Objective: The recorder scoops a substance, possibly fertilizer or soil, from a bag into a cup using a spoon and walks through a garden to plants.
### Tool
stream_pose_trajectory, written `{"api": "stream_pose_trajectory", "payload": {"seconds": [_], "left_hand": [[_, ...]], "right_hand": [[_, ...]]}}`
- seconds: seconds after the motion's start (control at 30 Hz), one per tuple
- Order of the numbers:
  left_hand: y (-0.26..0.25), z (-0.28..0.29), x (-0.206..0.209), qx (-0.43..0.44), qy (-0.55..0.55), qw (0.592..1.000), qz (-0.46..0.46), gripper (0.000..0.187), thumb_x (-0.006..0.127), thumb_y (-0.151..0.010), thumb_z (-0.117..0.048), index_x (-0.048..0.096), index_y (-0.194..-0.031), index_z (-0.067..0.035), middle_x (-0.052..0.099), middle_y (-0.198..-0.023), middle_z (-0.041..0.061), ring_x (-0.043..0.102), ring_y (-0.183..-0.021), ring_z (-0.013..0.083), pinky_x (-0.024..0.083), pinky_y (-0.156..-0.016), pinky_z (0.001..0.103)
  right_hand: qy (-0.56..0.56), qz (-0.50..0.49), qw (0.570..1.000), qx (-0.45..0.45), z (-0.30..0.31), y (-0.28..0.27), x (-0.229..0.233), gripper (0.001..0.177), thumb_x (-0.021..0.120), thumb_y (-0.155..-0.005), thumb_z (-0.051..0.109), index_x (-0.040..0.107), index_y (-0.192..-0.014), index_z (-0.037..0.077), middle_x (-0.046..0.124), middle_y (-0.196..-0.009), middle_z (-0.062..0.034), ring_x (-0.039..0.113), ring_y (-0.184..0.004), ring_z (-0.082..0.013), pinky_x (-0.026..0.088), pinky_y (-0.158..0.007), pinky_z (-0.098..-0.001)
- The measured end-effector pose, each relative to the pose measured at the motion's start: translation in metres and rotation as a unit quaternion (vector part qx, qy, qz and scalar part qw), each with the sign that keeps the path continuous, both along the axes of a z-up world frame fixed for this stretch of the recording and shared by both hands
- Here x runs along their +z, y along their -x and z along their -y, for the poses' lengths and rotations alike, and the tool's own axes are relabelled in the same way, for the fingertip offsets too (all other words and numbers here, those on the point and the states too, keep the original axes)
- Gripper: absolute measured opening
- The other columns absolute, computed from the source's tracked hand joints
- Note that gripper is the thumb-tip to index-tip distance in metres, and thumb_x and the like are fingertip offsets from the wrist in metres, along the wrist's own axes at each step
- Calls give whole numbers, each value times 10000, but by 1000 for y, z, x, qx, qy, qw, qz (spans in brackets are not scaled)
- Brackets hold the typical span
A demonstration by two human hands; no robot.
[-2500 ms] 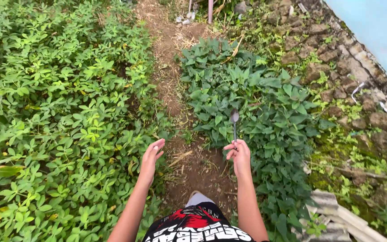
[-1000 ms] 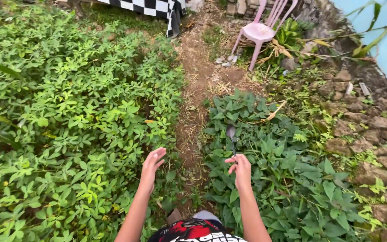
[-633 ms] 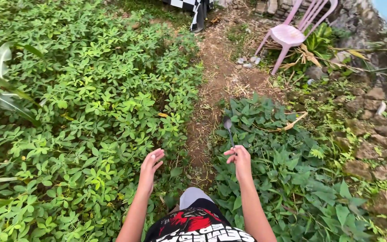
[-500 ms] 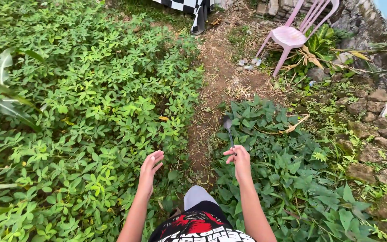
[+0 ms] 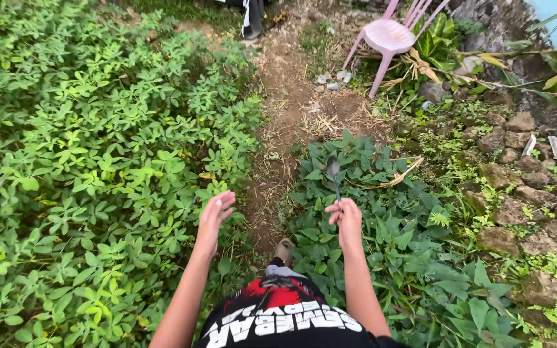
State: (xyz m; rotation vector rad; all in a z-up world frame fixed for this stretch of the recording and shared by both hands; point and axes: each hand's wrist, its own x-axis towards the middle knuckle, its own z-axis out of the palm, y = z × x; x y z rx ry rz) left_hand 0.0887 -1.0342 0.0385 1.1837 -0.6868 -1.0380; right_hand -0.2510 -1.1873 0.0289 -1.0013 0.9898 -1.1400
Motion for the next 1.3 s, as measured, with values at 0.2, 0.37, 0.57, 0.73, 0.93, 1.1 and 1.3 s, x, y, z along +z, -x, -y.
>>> {"api": "stream_pose_trajectory", "payload": {"seconds": [0.2,0.37,0.57,0.73,0.93,1.1,1.3], "left_hand": [[12,141,9,-36,24,999,-6,506,428,-1043,-361,564,-1396,-25,620,-1427,136,584,-1337,252,457,-1090,405],[36,219,29,-49,55,997,-13,519,434,-1041,-368,559,-1397,-12,620,-1426,149,579,-1347,263,457,-1101,415],[52,257,22,-57,37,997,-21,524,421,-1038,-368,555,-1393,-7,632,-1405,152,585,-1337,270,453,-1113,420],[40,278,12,-39,10,999,-22,516,424,-1039,-361,564,-1386,-6,641,-1394,158,596,-1323,268,461,-1106,423],[29,324,12,-14,-10,1000,-26,496,415,-1044,-332,567,-1386,-7,634,-1405,156,591,-1326,257,450,-1108,413],[9,375,3,-19,3,999,-36,491,411,-1048,-328,567,-1384,-7,631,-1408,151,591,-1327,257,453,-1105,410],[-45,464,-19,-4,1,999,-42,500,416,-1045,-332,563,-1396,-8,632,-1407,151,588,-1329,256,455,-1096,414]], "right_hand": [[20,19,999,-25,117,17,10,188,482,-996,160,584,-991,2,726,-860,-186,592,-524,-184,490,-540,-297],[-9,7,999,-49,188,42,9,192,485,-1005,169,582,-1004,3,710,-863,-174,595,-527,-190,492,-543,-304],[-28,14,998,-56,230,50,-3,191,492,-1005,172,577,-1010,1,701,-870,-172,587,-531,-181,505,-552,-305],[-56,3,997,-57,255,41,-10,192,492,-985,169,578,-1005,-2,710,-872,-171,567,-521,-183,497,-540,-307],[-70,7,997,-43,302,33,-17,193,505,-985,176,584,-1011,2,700,-890,-168,561,-534,-178,486,-538,-301],[-71,-1,997,-43,358,6,-22,197,495,-987,184,596,-1001,16,697,-881,-166,544,-534,-166,485,-539,-297],[-64,-4,997,-37,450,-46,-23,181,497,-984,182,587,-985,25,697,-881,-158,550,-537,-174,490,-554,-305]]}}
